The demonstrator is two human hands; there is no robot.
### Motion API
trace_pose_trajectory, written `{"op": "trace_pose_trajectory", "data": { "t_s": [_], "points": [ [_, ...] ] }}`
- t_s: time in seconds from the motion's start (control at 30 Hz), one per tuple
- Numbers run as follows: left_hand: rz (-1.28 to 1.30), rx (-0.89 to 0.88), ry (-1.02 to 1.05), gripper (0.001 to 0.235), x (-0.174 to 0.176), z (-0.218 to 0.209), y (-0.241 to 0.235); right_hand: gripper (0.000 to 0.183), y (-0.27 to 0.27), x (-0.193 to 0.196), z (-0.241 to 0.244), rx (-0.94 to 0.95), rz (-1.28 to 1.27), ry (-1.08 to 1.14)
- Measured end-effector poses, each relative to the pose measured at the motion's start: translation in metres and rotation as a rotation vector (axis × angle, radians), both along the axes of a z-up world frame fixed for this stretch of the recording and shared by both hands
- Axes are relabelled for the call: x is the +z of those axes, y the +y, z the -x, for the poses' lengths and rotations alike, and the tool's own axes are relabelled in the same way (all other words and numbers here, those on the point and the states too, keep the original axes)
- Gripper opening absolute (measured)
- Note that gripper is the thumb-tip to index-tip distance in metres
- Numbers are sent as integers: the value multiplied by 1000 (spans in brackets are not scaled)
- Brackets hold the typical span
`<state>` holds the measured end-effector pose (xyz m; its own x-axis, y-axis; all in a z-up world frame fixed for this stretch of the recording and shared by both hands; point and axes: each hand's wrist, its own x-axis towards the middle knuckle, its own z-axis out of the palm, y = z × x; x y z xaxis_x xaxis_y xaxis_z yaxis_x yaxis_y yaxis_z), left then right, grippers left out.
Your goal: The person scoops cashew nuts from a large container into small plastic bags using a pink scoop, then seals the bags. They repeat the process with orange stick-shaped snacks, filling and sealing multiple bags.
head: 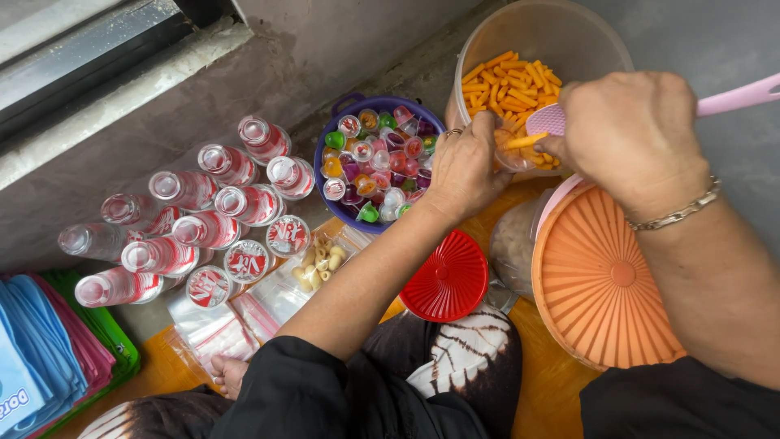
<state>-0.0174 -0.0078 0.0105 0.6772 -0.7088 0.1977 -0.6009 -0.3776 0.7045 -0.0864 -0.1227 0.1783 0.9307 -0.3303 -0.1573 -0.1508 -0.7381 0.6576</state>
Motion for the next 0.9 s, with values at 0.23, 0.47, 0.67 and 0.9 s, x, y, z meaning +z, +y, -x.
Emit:
{"op": "trace_pose_trajectory", "data": {
  "t_s": [0.23,0.47,0.67,0.9],
  "points": [
    [152,51,85,66,8,1,2,65,26,-5,-5,141,-22,-128],
    [281,55,405,70,14,-17,20,76,-56,-6,-43,-367,-472,-106],
    [323,143,470,67,25,-29,30,99,-98,-126,-75,-723,-376,243],
    [413,134,427,65,-7,-34,25,102,-79,-156,-72,-591,-657,266]
  ]
}}
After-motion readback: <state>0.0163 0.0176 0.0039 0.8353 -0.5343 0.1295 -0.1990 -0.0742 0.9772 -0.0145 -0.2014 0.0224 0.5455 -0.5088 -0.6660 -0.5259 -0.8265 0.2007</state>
